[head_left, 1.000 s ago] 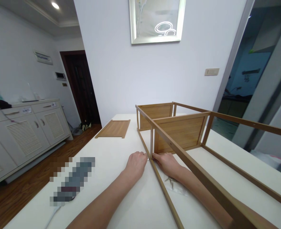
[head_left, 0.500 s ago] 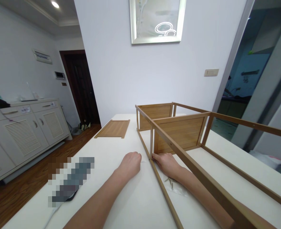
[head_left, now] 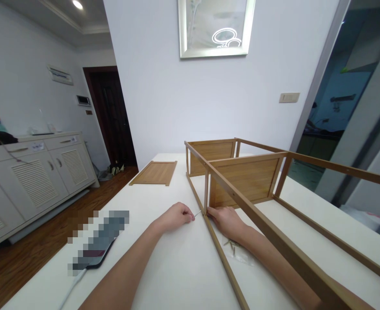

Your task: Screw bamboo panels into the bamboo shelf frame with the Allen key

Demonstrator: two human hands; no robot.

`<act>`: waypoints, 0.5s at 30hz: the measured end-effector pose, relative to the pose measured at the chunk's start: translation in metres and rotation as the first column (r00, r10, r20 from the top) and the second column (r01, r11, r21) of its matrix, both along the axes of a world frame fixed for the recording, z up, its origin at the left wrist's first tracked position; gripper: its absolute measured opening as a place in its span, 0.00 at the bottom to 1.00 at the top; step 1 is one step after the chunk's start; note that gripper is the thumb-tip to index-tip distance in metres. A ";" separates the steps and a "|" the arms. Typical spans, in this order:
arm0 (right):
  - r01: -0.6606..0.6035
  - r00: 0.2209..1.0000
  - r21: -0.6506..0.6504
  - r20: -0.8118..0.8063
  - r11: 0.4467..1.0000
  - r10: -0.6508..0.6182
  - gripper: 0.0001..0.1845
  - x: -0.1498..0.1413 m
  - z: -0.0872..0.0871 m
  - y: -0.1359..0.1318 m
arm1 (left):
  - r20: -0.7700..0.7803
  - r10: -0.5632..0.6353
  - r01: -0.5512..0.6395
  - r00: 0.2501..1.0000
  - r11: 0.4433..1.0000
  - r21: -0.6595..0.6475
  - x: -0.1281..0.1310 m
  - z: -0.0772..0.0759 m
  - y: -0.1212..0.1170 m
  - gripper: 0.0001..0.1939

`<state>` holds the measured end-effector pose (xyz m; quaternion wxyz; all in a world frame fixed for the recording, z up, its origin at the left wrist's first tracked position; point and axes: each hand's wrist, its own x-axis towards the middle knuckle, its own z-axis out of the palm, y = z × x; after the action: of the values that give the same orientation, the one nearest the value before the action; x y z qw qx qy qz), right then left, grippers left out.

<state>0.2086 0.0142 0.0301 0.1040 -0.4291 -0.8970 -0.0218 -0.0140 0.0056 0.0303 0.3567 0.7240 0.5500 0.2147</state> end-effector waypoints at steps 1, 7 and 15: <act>0.000 1.000 0.002 0.001 1.000 0.000 0.15 0.000 0.000 0.000 | 0.021 -0.004 0.004 1.000 1.000 -0.012 -0.001 0.000 0.001 0.12; -0.011 1.000 0.011 -0.017 1.000 0.011 0.14 -0.001 -0.001 -0.001 | 0.089 -0.007 0.016 0.996 0.995 -0.101 -0.007 -0.001 0.003 0.16; -0.006 0.999 0.002 -0.032 1.000 0.006 0.15 -0.002 -0.002 -0.001 | 0.058 0.021 -0.021 0.998 1.000 0.002 -0.007 -0.008 0.006 0.11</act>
<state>0.2070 0.0137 0.0284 0.1186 -0.4265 -0.8966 -0.0155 -0.0206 0.0119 0.0225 0.3691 0.7121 0.5468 0.2401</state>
